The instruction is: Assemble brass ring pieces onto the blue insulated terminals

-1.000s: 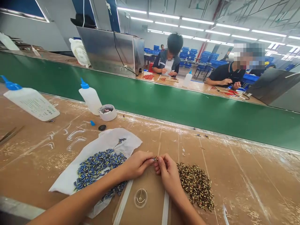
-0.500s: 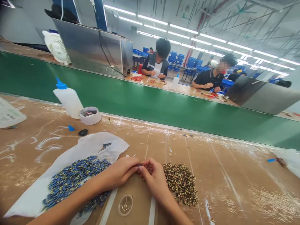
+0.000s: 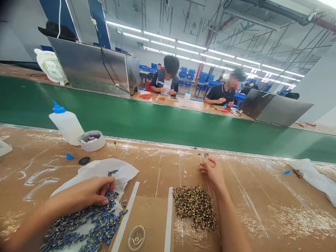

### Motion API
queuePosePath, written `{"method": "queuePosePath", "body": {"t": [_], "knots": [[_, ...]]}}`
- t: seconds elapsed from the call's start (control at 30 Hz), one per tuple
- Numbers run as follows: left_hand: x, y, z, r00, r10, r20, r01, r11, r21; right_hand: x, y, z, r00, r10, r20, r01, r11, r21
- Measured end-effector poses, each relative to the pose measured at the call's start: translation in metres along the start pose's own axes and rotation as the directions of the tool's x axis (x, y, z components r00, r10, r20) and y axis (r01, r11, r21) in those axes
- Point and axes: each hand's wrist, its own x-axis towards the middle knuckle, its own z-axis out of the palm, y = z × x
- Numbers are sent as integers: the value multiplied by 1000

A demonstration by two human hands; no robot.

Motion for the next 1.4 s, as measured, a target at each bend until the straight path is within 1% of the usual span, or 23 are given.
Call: {"method": "queuePosePath", "body": {"t": [0.13, 0.27, 0.43, 0.57, 0.7, 0.73, 0.8, 0.87, 0.9, 1.03, 1.1, 1.13, 1.2, 1.23, 1.33, 1.4], "knots": [[2, -2, 7, 999, -20, -29, 22, 997, 77, -1, 12, -12, 999, 12, -41, -14, 999, -31], [6, -5, 9, 1000, 21, -12, -20, 998, 58, -1, 18, -11, 999, 22, -43, -26, 995, -101], [10, -8, 0, 997, 64, -37, -63, 998, 25, -5, 17, -6, 999, 39, -6, -39, 984, -171], [9, -17, -10, 996, 78, -47, -80, 996, -33, -7, 14, -6, 999, 25, 24, -19, 977, -214], [8, -27, -16, 984, 102, -145, -112, 991, -66, -7, 13, -6, 999, 10, 38, -1, 969, -246], [7, -28, -16, 983, 102, -153, -114, 990, -77, -8, 13, -6, 999, 10, 40, 1, 967, -255], [5, -28, -18, 989, 83, -122, -96, 990, -100, -8, 13, -7, 999, 11, 44, 1, 962, -273], [2, -25, -19, 992, 71, -102, -84, 989, -124, -9, 13, -8, 999, 15, 47, 0, 957, -291], [0, -22, -20, 991, 82, -107, -97, 985, -140, -10, 13, -8, 999, 16, 49, -1, 954, -300], [-4, -7, -23, 969, 180, -167, -213, 957, -199, -10, 13, -10, 998, 15, 69, 9, 942, -335], [-3, 1, -22, 949, 245, -199, -295, 915, -277, -10, 14, -11, 997, 7, 79, 21, 936, -351], [-1, 5, -20, 936, 280, -215, -340, 879, -333, -10, 14, -11, 996, 2, 84, 29, 933, -359], [5, 13, -12, 912, 335, -237, -407, 806, -430, -9, 16, -12, 996, -13, 94, 47, 927, -372], [9, 18, -6, 907, 345, -240, -419, 783, -460, -9, 16, -12, 995, -22, 100, 58, 924, -377], [20, 34, 15, 913, 347, -215, -407, 739, -537, -12, 13, -11, 987, -60, 152, 114, 918, -379], [24, 45, 29, 922, 343, -182, -381, 710, -593, -18, 6, -8, 968, -102, 229, 182, 915, -362]]}}
